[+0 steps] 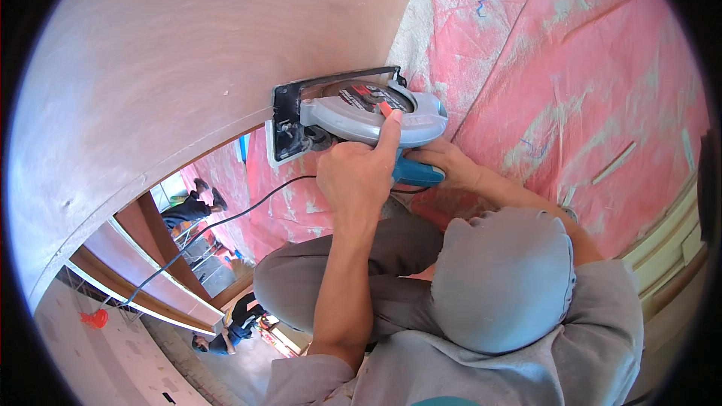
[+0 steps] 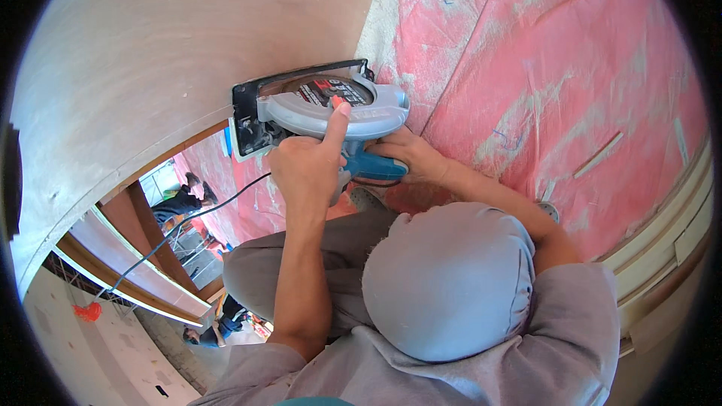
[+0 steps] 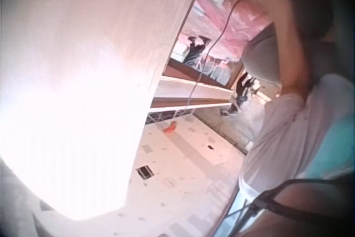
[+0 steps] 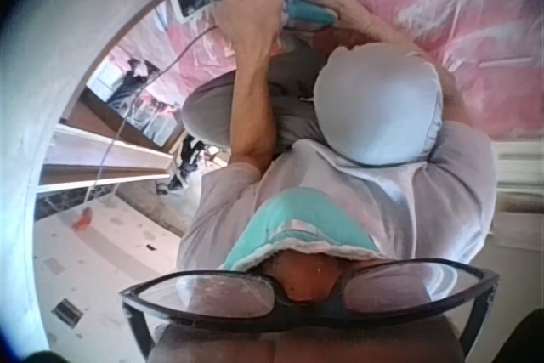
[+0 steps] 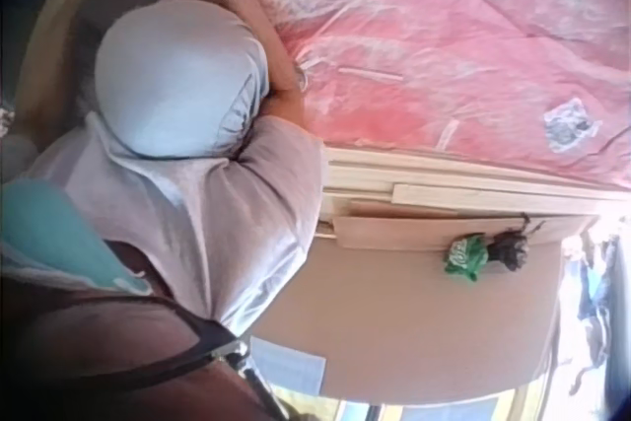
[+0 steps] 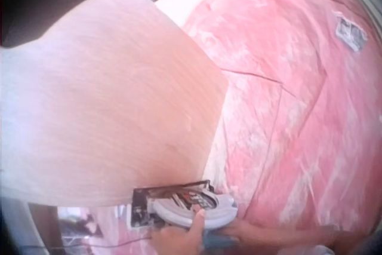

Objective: The person trims the edge of a wooden panel using a circular saw, sets the saw down on a work table, and helps shift a large wooden board.

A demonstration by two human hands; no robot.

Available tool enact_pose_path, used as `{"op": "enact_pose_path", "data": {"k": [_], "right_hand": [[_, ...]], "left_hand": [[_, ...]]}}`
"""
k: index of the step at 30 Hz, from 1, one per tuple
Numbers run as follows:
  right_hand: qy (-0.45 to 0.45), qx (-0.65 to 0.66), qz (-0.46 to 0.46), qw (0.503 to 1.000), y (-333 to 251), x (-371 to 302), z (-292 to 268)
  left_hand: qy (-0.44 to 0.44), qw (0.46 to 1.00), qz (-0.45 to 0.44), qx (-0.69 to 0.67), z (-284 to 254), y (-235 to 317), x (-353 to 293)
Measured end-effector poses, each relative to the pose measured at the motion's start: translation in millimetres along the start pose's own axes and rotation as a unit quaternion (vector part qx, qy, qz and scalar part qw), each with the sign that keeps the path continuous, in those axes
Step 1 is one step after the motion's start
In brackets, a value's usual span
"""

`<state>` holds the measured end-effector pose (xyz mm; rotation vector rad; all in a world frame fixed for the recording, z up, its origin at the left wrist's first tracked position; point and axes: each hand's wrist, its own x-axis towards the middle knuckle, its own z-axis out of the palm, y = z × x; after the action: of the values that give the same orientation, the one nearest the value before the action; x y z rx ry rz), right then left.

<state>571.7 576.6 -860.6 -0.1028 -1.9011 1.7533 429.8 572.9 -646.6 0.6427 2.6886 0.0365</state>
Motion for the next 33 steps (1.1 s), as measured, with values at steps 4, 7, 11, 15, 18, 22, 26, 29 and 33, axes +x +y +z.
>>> {"op": "enact_pose_path", "data": {"k": [4, 7, 11, 15, 18, 22, 26, 29, 33], "right_hand": [[0.028, 0.011, 0.021, 0.999, 2.6, 0.1, 2.2], [0.008, 0.035, 0.027, 0.999, 2.9, 1.0, 0.9], [-0.007, 0.076, 0.044, 0.996, 1.7, 2.1, 1.4], [-0.012, 0.046, 0.045, 0.998, 12.0, -7.4, 5.6], [0.0, 0.035, 0.03, 0.999, 17.4, -7.4, 8.8], [-0.02, 0.034, 0.044, 0.998, 2.3, 5.0, 2.2], [-0.023, 0.055, 0.054, 0.997, 9.6, 0.1, 2.3], [-0.069, 0.056, 0.087, 0.992, 14.4, -6.5, 5.9], [-0.058, 0.035, 0.037, 0.997, 1.9, 3.7, 0.7]], "left_hand": [[0.008, 1.0, 0.022, 0.016, 2.9, -2.0, 1.2], [0.006, 1.0, 0.008, 0.011, 0.8, -0.4, 0.9], [-0.014, 0.998, -0.016, 0.055, -4.7, 4.6, -2.3], [-0.029, 0.995, -0.041, 0.081, -0.1, 8.3, -2.8], [-0.006, 0.996, -0.023, 0.088, 2.3, 8.7, -3.9], [0.003, 0.996, -0.032, 0.083, -8.8, 9.2, -3.3], [0.01, 0.996, -0.017, 0.084, -6.0, 8.3, 0.0], [0.023, 0.997, -0.003, 0.072, -2.8, -2.4, -1.2], [0.003, 0.999, -0.011, 0.041, -5.7, 1.9, -0.9]]}}
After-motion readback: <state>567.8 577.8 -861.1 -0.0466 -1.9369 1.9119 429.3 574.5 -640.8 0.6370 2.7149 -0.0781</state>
